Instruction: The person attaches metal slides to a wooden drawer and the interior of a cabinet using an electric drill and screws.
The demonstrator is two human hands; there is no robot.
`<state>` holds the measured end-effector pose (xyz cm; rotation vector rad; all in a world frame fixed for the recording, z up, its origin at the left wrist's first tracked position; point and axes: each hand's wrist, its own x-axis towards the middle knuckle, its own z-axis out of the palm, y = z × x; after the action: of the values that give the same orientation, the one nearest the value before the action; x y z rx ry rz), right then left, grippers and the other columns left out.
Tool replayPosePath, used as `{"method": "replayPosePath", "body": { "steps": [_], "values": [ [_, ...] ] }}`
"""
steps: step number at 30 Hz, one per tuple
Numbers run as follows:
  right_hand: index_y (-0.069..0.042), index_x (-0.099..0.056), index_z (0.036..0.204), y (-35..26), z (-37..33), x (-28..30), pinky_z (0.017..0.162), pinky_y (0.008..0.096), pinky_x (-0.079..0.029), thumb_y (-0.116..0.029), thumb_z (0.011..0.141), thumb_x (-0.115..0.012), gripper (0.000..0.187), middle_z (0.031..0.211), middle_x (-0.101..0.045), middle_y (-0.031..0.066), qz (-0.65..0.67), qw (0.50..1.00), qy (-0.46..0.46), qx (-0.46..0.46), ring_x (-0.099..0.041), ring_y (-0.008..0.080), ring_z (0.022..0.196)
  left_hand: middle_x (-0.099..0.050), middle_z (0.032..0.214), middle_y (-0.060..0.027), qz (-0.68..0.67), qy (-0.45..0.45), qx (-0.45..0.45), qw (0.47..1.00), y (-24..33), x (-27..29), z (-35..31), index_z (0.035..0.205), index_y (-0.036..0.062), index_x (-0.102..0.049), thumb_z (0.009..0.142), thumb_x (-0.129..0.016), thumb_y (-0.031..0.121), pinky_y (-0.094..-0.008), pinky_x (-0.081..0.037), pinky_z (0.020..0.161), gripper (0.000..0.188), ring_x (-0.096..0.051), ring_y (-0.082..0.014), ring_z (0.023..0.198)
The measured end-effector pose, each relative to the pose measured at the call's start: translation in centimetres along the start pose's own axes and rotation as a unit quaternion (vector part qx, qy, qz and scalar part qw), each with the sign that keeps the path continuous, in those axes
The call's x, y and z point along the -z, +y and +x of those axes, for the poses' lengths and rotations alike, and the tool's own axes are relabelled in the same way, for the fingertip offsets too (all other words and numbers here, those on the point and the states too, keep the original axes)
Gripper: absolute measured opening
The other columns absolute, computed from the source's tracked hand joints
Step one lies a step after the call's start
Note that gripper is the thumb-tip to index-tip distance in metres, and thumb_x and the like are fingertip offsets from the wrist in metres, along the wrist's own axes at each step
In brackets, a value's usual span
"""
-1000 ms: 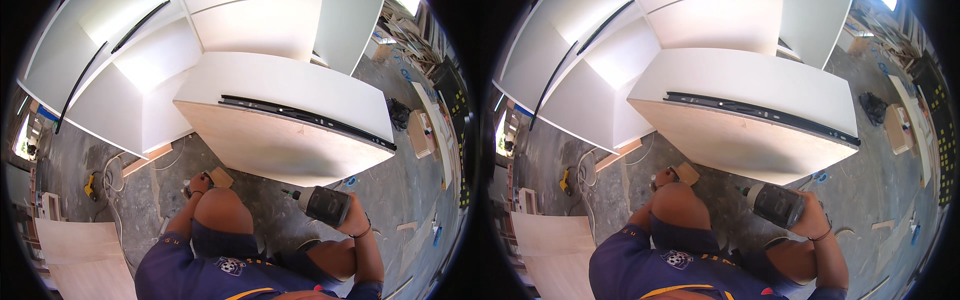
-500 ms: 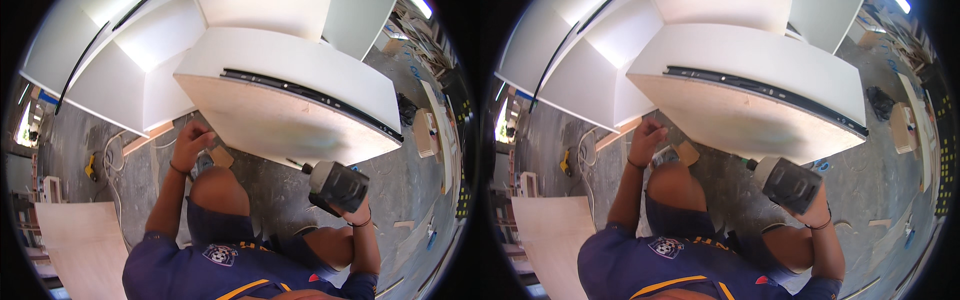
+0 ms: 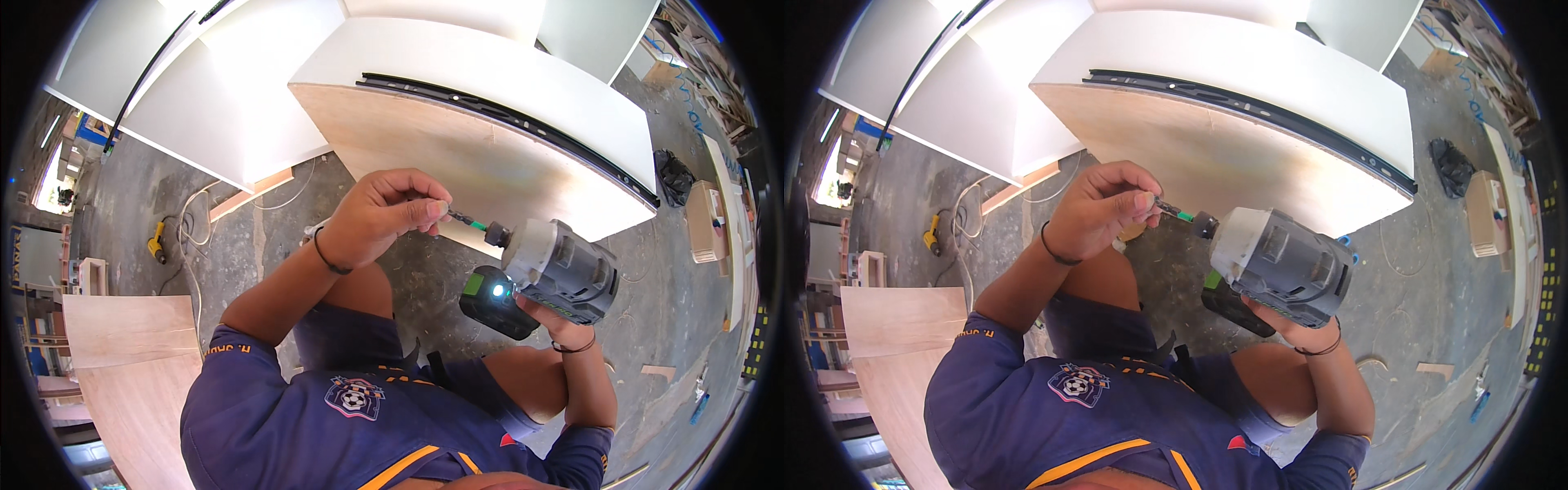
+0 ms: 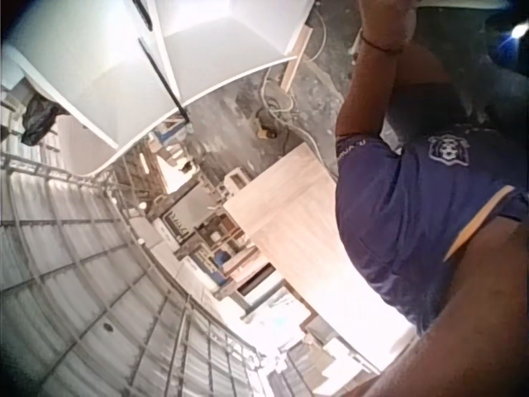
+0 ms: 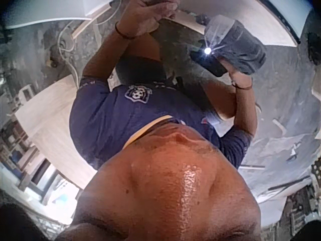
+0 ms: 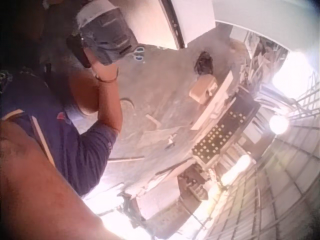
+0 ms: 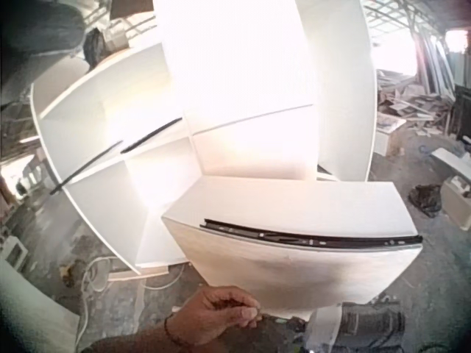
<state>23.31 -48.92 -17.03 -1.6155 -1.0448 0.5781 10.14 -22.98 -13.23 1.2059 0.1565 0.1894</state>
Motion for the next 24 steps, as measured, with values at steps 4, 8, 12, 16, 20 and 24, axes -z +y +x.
{"method": "replayPosePath", "body": {
  "steps": [4,8,12,16,20,24],
  "values": [
    [-0.006,-0.055,0.118,-0.2,-0.1,0.2,0.089,0.0317,-0.045,0.001,0.069,-0.073,0.053,0.111,-0.061,0.0057,0.022,1.000,-0.007,-0.002,-0.057,0.0182,0.100,-0.059,0.085,-0.0041,0.014,0.001,0.003,1.000,0.3,-0.5,-0.1,0.096,-0.0005,-0.060,0.087,-0.061,0.010,-0.0284,-0.048,0.072,0.014,-0.056,-0.0114,0.076],
    [-0.006,-0.055,0.118,-0.2,-0.2,0.1,0.089,0.0321,-0.044,0.000,0.069,-0.072,0.052,0.110,-0.061,0.0058,0.012,1.000,-0.007,0.012,-0.057,0.0184,0.100,-0.059,0.085,-0.0038,0.051,0.009,0.007,0.999,0.7,-0.4,-0.3,0.096,-0.0003,-0.060,0.087,-0.062,0.010,-0.0270,-0.047,0.072,0.014,-0.057,-0.0113,0.078],
    [-0.009,-0.054,0.122,0.3,-0.1,0.4,0.099,0.0353,-0.038,-0.010,0.071,-0.075,0.055,0.121,-0.057,0.0082,0.030,0.997,-0.053,-0.056,-0.052,0.0225,0.114,-0.059,0.084,-0.0041,0.045,0.000,-0.003,0.999,0.9,-0.1,-0.4,0.096,-0.0007,-0.060,0.086,-0.062,0.009,-0.0267,-0.047,0.071,0.014,-0.057,-0.0120,0.077],
    [-0.008,-0.055,0.120,0.1,0.7,-0.1,0.095,0.0339,-0.040,-0.009,0.071,-0.074,0.052,0.117,-0.058,0.0071,0.025,0.998,-0.053,-0.038,-0.054,0.0214,0.109,-0.063,0.085,-0.0048,0.053,0.015,-0.002,0.998,0.8,0.7,-0.8,0.097,-0.0010,-0.062,0.085,-0.063,0.010,-0.0238,-0.047,0.071,0.016,-0.057,-0.0099,0.076],
    [-0.007,-0.055,0.118,0.8,1.2,-0.6,0.091,0.0336,-0.043,-0.007,0.071,-0.074,0.051,0.113,-0.059,0.0056,-0.045,0.997,-0.048,0.026,-0.055,0.0205,0.104,-0.060,0.084,-0.0055,0.127,0.038,0.007,0.991,1.9,1.1,-1.1,0.094,-0.0011,-0.061,0.085,-0.061,0.007,-0.0276,-0.046,0.071,0.012,-0.056,-0.0129,0.076],
    [-0.008,-0.049,0.125,1.5,2.2,-1.4,0.096,0.0371,-0.039,-0.012,0.071,-0.074,0.059,0.120,-0.055,0.0081,-0.122,0.982,-0.063,0.128,-0.051,0.0247,0.111,-0.060,0.084,-0.0056,-0.089,0.001,0.077,0.993,1.6,1.8,-0.6,0.094,-0.0002,-0.061,0.085,-0.061,0.007,-0.0284,-0.046,0.072,0.011,-0.056,-0.0125,0.076]
  ]
}}
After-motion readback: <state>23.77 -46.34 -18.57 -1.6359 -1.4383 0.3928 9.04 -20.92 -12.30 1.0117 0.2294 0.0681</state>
